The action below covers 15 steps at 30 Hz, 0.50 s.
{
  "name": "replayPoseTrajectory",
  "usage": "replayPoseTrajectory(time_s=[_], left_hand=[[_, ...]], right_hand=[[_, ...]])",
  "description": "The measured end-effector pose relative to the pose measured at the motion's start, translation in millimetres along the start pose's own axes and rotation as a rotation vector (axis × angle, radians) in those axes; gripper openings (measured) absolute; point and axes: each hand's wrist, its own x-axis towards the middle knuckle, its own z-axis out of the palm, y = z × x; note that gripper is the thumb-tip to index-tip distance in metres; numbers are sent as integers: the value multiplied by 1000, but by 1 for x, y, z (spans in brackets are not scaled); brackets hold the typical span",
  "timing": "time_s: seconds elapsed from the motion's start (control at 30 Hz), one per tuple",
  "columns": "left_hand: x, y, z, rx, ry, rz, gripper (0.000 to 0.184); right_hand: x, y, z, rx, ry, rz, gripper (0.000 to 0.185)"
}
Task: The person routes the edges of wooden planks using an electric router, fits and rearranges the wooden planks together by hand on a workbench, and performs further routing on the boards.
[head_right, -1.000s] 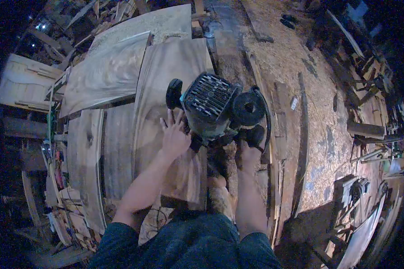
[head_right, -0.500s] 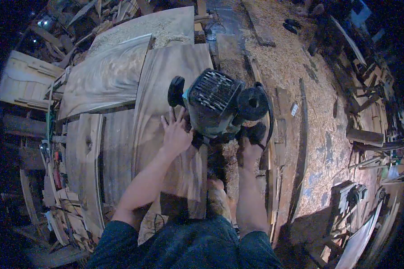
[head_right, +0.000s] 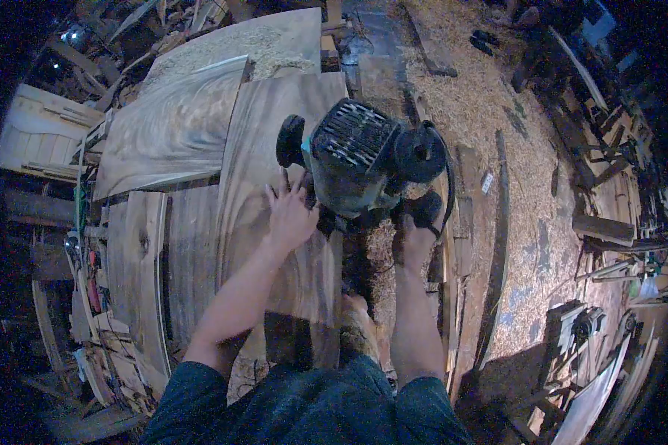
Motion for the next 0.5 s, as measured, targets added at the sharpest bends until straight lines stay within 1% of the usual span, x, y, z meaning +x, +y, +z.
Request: replayPoseTrajectory(time_s=[0.1, 0.17, 0.23, 0.33, 0.43, 0.5], left_hand=[[8, -4, 6, 22, 9, 8, 61], [13, -5, 7, 26, 23, 9, 61], [17, -5, 7, 26, 24, 1, 61], [26, -6, 5, 38, 6, -10, 60], [35, -9, 7, 31, 16, -7, 60], [42, -10, 8, 31, 15, -10, 60]], right_hand=[[7, 9, -3, -92, -23, 13, 21], [11, 10, 2, -14, 13, 19, 27], [12, 0, 18, 218, 91, 8, 33], [22, 11, 16, 96, 48, -70, 37], [33, 12, 20, 95, -20, -63, 35], [37, 6, 27, 165, -21, -14, 31]])
